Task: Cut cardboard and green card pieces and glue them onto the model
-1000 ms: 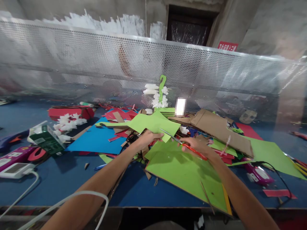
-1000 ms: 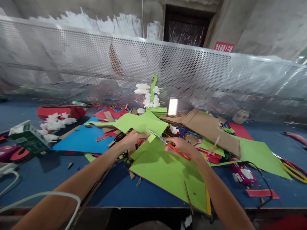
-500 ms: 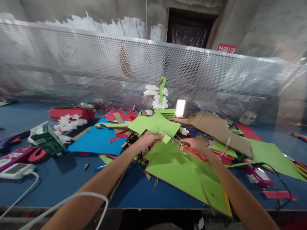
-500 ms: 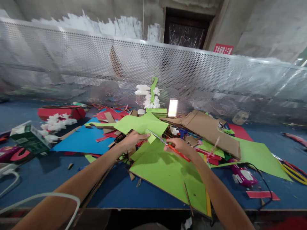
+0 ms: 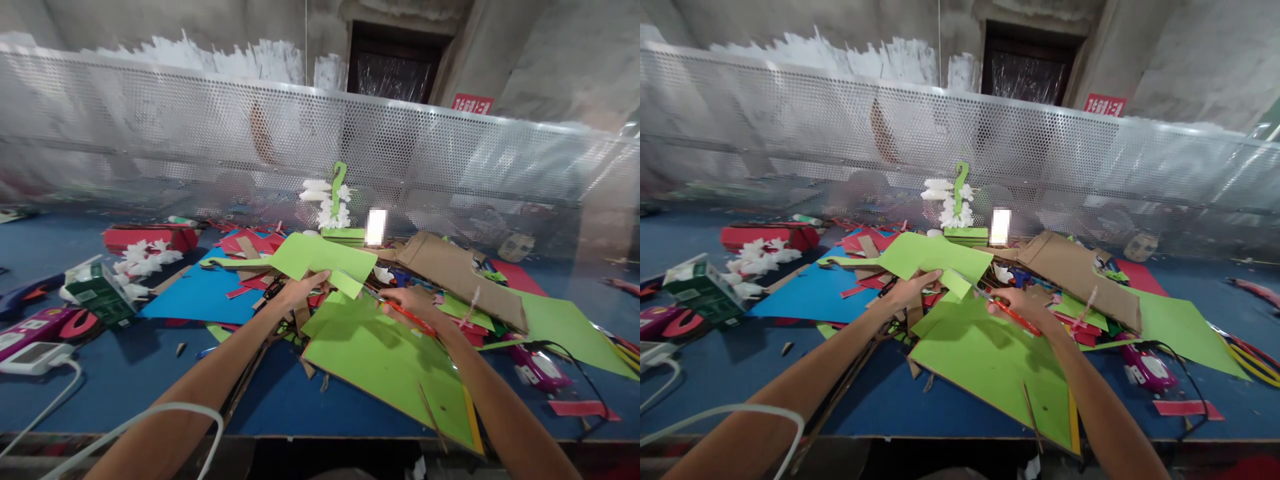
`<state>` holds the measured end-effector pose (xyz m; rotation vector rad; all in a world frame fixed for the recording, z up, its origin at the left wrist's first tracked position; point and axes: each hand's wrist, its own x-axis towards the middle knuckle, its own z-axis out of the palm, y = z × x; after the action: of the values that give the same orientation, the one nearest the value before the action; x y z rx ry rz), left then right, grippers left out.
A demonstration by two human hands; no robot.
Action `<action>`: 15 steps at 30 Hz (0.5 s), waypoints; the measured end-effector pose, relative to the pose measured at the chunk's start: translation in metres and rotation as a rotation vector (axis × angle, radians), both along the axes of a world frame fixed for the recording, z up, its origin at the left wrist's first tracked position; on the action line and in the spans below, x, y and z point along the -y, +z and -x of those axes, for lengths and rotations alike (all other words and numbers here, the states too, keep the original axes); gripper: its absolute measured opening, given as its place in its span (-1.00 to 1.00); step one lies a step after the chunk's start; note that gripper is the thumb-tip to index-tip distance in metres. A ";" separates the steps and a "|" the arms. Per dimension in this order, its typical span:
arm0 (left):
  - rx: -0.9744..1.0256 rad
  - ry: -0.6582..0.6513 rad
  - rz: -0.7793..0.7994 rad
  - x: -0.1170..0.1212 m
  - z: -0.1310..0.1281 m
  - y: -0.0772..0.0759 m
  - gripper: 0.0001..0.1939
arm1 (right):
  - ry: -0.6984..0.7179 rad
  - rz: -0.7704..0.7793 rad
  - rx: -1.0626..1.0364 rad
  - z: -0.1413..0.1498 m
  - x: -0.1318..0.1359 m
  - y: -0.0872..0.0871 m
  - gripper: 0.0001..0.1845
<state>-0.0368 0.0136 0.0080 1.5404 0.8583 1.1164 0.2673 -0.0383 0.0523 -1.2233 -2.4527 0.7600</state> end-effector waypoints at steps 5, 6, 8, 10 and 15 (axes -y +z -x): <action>-0.002 -0.001 0.020 0.000 -0.002 -0.001 -0.51 | 0.023 0.015 -0.041 0.000 0.000 -0.003 -0.24; 0.000 -0.004 0.021 0.000 -0.002 -0.002 -0.51 | 0.019 0.028 -0.047 0.001 0.000 -0.003 -0.22; 0.002 -0.010 0.022 0.000 -0.003 -0.003 -0.51 | 0.016 0.060 -0.061 0.003 0.000 -0.003 -0.20; 0.005 -0.011 0.022 0.000 -0.003 -0.004 -0.51 | 0.024 0.084 -0.074 0.004 0.001 -0.003 -0.18; -0.006 0.009 -0.002 0.000 -0.005 -0.007 -0.52 | -0.023 0.102 -0.088 0.006 0.000 -0.004 -0.28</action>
<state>-0.0317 0.0132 0.0011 1.5438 0.8697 1.1199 0.2616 -0.0382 0.0481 -1.2244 -2.3508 0.9223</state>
